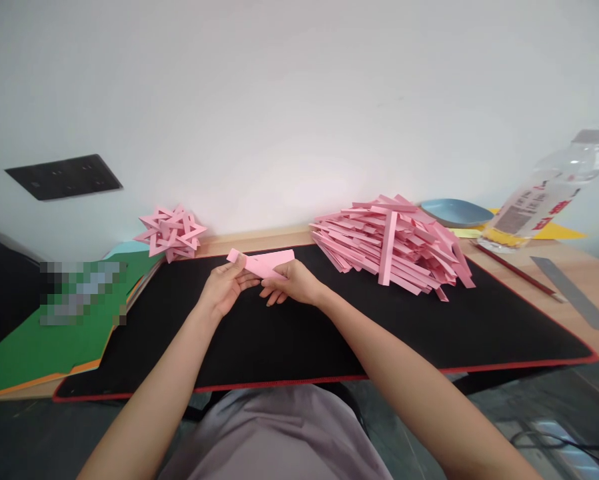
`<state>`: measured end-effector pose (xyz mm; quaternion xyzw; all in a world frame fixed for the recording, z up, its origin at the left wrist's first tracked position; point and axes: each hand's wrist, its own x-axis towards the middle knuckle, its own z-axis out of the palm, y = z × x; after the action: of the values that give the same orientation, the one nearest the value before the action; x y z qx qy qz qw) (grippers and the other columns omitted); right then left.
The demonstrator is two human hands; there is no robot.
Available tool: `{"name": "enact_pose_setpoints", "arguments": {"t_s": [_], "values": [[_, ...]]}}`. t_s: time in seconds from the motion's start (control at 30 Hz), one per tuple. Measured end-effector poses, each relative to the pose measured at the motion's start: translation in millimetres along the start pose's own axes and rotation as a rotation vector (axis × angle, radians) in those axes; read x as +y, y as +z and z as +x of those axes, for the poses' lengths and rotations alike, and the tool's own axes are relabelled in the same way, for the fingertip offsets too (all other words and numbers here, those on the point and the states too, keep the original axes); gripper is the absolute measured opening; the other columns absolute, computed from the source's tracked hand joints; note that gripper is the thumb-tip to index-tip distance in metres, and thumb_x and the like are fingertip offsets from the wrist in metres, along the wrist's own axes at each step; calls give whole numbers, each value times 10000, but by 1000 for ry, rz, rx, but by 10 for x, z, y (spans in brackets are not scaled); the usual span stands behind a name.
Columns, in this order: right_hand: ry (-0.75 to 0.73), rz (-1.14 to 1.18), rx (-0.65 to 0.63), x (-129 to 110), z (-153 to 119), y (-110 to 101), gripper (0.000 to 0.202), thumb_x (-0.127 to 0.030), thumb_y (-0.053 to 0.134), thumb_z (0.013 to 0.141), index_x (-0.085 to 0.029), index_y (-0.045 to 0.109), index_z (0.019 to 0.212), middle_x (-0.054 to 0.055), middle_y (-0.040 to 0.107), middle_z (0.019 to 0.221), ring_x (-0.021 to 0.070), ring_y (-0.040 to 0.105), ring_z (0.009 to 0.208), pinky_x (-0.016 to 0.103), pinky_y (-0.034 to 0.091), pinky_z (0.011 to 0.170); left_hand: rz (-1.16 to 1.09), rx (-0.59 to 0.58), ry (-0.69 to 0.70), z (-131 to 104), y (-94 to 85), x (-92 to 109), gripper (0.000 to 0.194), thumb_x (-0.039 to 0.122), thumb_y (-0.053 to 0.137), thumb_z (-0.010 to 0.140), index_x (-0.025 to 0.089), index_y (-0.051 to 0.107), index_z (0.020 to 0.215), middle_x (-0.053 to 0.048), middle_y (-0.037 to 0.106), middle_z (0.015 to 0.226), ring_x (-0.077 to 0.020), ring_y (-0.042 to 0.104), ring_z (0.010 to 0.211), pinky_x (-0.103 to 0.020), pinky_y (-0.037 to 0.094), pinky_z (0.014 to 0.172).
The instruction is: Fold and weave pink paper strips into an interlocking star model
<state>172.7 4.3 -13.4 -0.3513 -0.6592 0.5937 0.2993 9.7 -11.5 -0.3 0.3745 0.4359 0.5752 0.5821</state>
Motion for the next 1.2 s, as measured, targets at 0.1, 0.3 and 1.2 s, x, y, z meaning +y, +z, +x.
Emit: {"name": "enact_pose_setpoints", "arguments": {"t_s": [0.1,0.3,1.2], "values": [[-16,-14,-17,2,-3,-15,265,-337,613,771,-73,592,762,119,701,770,132,666,574,180,500,479,5,28,26,-3,19,-20,356,374,731,618,47,644,728,-134,678,683,-188,646,592,-298,517,594],[-76,-46,-25,-7,-7,-15,358,-416,604,755,-59,626,778,127,700,748,145,666,590,202,496,513,23,65,113,-3,50,-58,392,412,754,560,52,622,642,-101,647,580,-200,638,557,-327,524,585],[-56,234,-209,8,-46,-56,425,-464,647,699,-61,658,831,120,695,760,169,666,648,276,516,597,571,-144,206,-93,85,-76,460,531,544,737,154,469,484,34,450,385,-71,424,322,-194,318,328]]}}
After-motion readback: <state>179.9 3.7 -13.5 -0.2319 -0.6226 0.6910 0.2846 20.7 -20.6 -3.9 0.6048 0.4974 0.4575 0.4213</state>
